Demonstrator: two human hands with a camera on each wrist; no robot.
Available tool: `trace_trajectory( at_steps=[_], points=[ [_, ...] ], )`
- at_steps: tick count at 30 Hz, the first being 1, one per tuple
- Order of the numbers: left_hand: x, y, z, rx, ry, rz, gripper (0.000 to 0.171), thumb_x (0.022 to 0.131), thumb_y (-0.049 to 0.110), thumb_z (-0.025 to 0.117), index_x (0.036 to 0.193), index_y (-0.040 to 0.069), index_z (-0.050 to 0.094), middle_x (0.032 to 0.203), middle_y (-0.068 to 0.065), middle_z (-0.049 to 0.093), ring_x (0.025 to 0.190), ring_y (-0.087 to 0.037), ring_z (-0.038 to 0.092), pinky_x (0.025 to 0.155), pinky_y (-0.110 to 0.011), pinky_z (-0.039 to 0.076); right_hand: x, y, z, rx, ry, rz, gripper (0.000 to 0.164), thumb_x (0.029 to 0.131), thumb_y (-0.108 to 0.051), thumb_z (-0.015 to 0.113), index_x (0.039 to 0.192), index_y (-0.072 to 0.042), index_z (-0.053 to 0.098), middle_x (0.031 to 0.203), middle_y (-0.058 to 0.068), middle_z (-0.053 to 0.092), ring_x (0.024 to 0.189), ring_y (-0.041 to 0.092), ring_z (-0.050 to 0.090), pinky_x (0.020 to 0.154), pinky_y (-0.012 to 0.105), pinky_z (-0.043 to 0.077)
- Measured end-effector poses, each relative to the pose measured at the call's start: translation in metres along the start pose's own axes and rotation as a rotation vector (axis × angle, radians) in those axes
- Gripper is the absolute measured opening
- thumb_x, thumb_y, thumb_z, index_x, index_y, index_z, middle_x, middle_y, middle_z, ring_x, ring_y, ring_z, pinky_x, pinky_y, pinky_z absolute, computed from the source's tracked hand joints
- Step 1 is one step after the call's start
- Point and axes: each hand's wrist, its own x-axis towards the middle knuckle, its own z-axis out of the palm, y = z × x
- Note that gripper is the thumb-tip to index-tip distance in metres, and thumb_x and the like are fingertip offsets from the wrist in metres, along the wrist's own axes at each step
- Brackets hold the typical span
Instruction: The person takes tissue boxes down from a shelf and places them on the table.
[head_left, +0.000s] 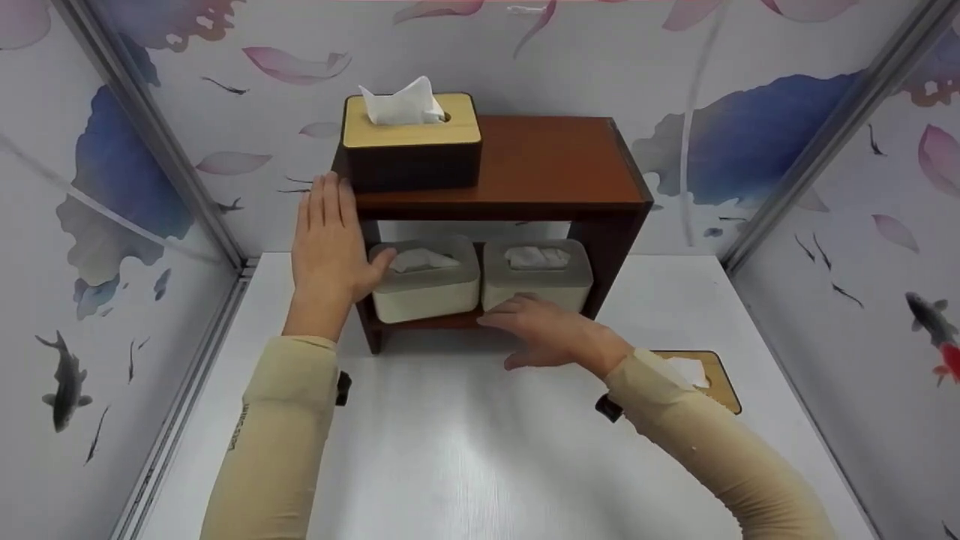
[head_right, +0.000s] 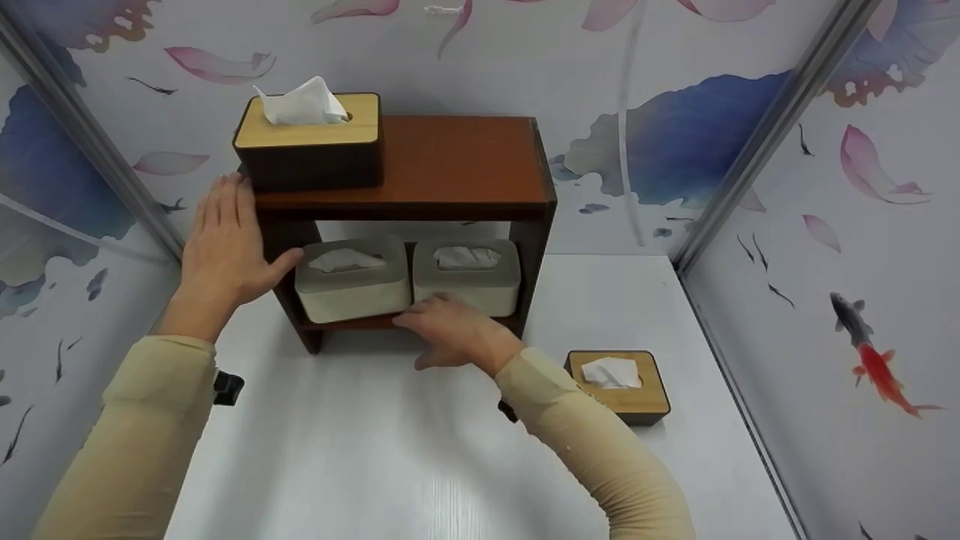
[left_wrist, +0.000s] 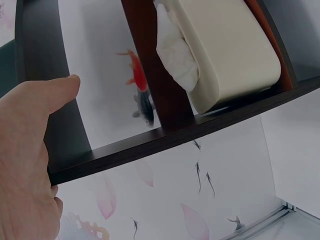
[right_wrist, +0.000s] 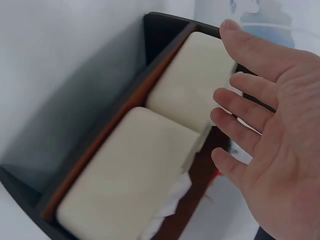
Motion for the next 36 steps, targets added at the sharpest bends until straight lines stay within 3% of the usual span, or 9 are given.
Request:
trace_trajectory(
  at_steps=[8,21,27,36],
  points=[
    [0.000,0.000,0.001,-0.005,-0.005,0.002,0.107,0.091,0.063,0.048,0.154,-0.002,-0.010,0.163,-0.021,-0.011,0.152,-0.036,-0.009,0.126,-0.047,-0.002,0.005,-0.008,-0.043,-0.052,0.138,-0.085,0.061,0.086,-0.029,0.075,0.140,-0.012,0.052,0.139,0.007,0.056,0.132,0.028,0.050,0.116,0.049,0.033],
    [-0.001,-0.001,-0.001,-0.013,0.002,0.006,0.107,0.092,0.062,0.050,0.154,-0.003,-0.010,0.163,-0.021,-0.012,0.152,-0.036,-0.008,0.126,-0.046,-0.002,0.007,-0.015,-0.124,-0.139,0.292,-0.092,0.067,0.085,-0.025,0.077,0.144,-0.012,0.048,0.145,0.009,0.051,0.137,0.028,0.045,0.119,0.049,0.028],
    [0.001,0.001,-0.002,-0.008,0.008,0.008,0.107,0.091,0.062,0.050,0.154,-0.003,-0.009,0.163,-0.021,-0.011,0.152,-0.036,-0.008,0.126,-0.047,-0.001,0.010,-0.006,-0.151,-0.136,0.338,-0.023,0.075,0.083,-0.023,0.079,0.147,-0.012,0.042,0.149,0.009,0.046,0.139,0.028,0.041,0.121,0.049,0.025],
    [0.000,-0.001,0.002,-0.019,0.030,0.013,0.106,0.092,0.060,0.051,0.154,-0.004,-0.006,0.163,-0.022,-0.006,0.152,-0.036,-0.006,0.126,-0.046,0.000,0.027,0.009,-0.169,-0.068,0.338,0.098,0.084,0.088,-0.036,0.072,0.154,-0.011,0.027,0.160,0.012,0.025,0.148,0.030,0.025,0.122,0.051,0.021]
  ],
)
